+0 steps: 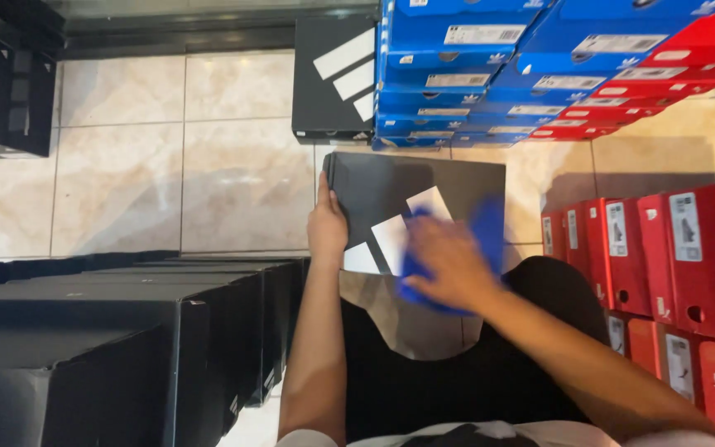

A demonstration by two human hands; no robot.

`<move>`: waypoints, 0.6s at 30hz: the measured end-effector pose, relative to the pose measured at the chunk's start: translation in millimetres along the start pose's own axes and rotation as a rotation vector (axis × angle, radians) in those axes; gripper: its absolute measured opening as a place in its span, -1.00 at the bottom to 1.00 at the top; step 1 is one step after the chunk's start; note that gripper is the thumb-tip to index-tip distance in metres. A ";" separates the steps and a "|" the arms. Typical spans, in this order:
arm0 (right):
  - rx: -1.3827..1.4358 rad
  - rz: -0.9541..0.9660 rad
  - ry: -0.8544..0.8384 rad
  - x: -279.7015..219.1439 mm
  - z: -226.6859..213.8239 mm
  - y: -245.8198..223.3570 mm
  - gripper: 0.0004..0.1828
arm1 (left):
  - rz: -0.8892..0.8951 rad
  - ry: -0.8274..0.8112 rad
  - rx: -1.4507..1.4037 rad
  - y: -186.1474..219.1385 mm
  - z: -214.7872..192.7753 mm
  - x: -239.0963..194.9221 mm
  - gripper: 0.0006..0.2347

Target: Cleaning and organizing shoeboxes in a warehouse using a cloth.

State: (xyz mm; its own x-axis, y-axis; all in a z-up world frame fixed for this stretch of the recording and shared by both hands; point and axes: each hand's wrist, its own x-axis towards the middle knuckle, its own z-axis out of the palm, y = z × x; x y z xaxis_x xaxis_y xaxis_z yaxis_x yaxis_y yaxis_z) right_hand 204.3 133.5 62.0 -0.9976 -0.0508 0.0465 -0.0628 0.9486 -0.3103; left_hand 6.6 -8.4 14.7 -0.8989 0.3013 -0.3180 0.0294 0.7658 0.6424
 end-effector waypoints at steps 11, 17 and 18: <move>1.322 1.103 0.394 26.6 -14.4 139.7 -0.08 | -0.055 0.083 -0.094 -12.0 3.6 -7.8 -0.63; 1.564 1.451 0.244 -70.2 31.3 96.6 -0.06 | -0.080 0.116 -0.120 -7.3 3.3 -5.6 -0.63; 1.561 1.449 0.243 -79.0 40.7 95.9 -0.06 | -0.081 0.118 -0.123 -7.6 3.5 -8.2 -0.63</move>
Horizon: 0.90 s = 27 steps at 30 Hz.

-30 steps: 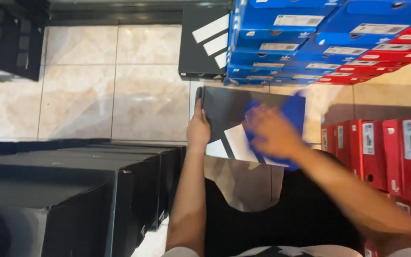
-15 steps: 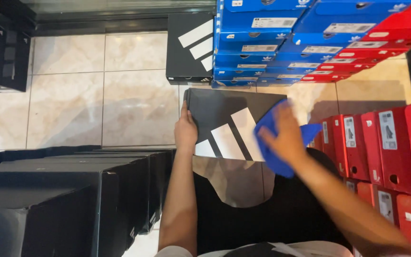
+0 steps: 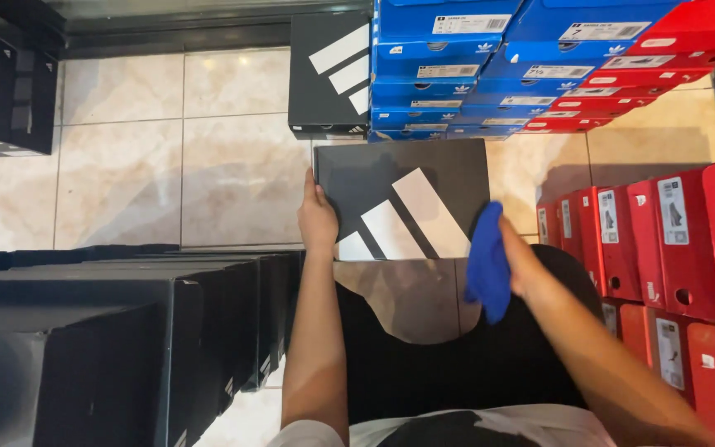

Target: Cleaning and organizing shoeboxes in a warehouse using a cloth.

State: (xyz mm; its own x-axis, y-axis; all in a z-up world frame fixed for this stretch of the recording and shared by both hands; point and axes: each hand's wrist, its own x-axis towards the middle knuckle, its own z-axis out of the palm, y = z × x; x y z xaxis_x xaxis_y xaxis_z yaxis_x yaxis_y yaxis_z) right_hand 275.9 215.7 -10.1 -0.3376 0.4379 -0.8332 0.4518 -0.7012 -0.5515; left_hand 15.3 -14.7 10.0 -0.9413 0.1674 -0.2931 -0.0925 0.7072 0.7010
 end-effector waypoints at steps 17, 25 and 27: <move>0.056 -0.716 0.147 36.3 81.3 -63.4 -0.23 | 0.356 -0.199 0.319 8.2 -35.3 -38.8 -0.38; -0.103 -0.359 0.064 -55.9 118.1 30.8 -0.22 | 0.197 -0.256 0.173 -11.2 -17.2 -19.7 -0.49; -0.156 -0.401 0.084 -14.8 123.7 -4.7 -0.28 | 0.172 -0.260 0.163 -9.3 -21.9 -22.4 -0.50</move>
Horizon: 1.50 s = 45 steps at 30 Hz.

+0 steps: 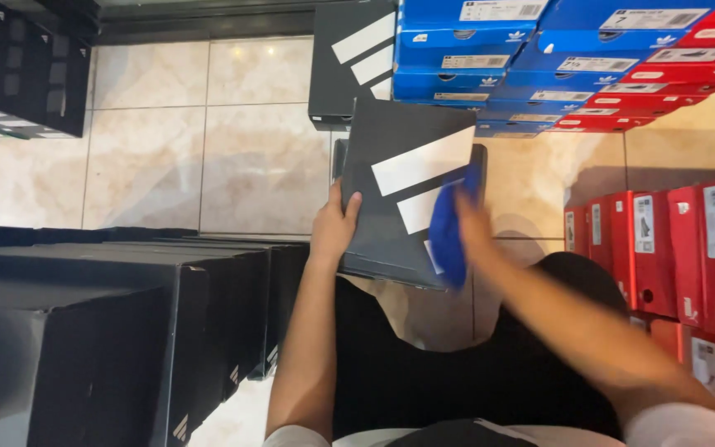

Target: Cleaning and organizing shoeboxes in a warehouse using a cloth.

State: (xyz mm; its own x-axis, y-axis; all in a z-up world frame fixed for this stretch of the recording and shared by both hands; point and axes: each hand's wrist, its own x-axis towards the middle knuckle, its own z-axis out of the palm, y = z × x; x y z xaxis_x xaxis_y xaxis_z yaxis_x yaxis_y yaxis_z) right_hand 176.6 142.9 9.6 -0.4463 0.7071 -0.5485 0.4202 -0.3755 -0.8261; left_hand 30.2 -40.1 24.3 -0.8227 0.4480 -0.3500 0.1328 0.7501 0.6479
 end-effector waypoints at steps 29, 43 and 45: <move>0.002 -0.146 0.128 -77.9 47.4 108.9 -0.34 | -0.242 0.672 -0.639 -21.5 136.3 -25.0 -0.36; -0.039 -0.132 -0.238 126.9 -66.4 4.9 -0.39 | 0.086 0.186 -0.602 -8.6 55.8 -52.8 -0.45; -0.100 -0.166 -0.262 120.7 -75.7 -13.2 -0.42 | 0.109 0.118 -0.616 -1.7 54.8 -47.9 -0.45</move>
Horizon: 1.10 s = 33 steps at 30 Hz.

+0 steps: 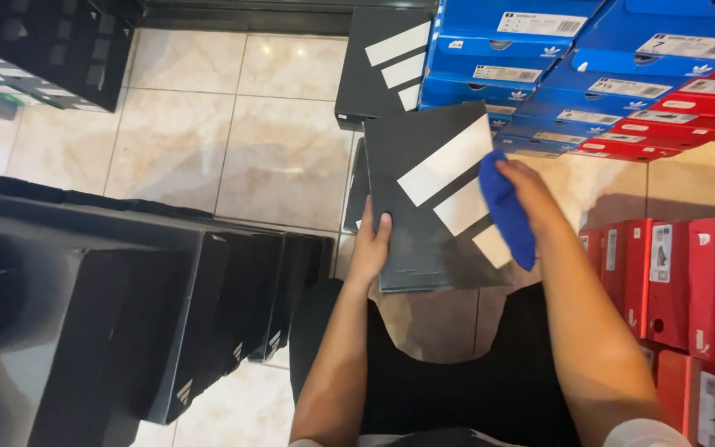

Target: Cleaning and organizing shoeboxes in a warehouse using a cloth.

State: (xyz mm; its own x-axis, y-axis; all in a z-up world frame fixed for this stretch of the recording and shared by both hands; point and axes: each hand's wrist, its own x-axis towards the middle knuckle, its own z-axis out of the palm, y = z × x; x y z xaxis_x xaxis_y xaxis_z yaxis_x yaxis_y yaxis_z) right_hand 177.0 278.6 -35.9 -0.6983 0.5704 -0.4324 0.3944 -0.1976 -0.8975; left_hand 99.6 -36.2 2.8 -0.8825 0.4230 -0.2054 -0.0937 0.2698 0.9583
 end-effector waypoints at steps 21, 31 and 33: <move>-0.777 -1.384 -0.023 -19.3 247.4 -72.7 -0.26 | 0.357 0.107 -1.041 -49.8 -80.7 -44.2 -0.39; -0.634 -1.524 -0.395 -53.1 233.6 -54.6 -0.38 | 0.372 0.071 -0.917 -54.9 -109.9 -31.1 -0.39; -0.647 -1.380 -0.300 -2.1 229.4 -62.5 -0.26 | 0.381 0.064 -0.890 -56.6 -116.7 -29.9 -0.39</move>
State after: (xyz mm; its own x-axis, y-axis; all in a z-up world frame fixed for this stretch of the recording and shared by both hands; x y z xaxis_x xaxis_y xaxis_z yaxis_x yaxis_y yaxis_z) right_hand 16.8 106.9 1.1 -0.7826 -0.1767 0.5969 -0.5063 0.7385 -0.4452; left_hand 77.5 -165.0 -22.1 -0.9469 0.2914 0.1361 -0.0875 -0.6404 0.7630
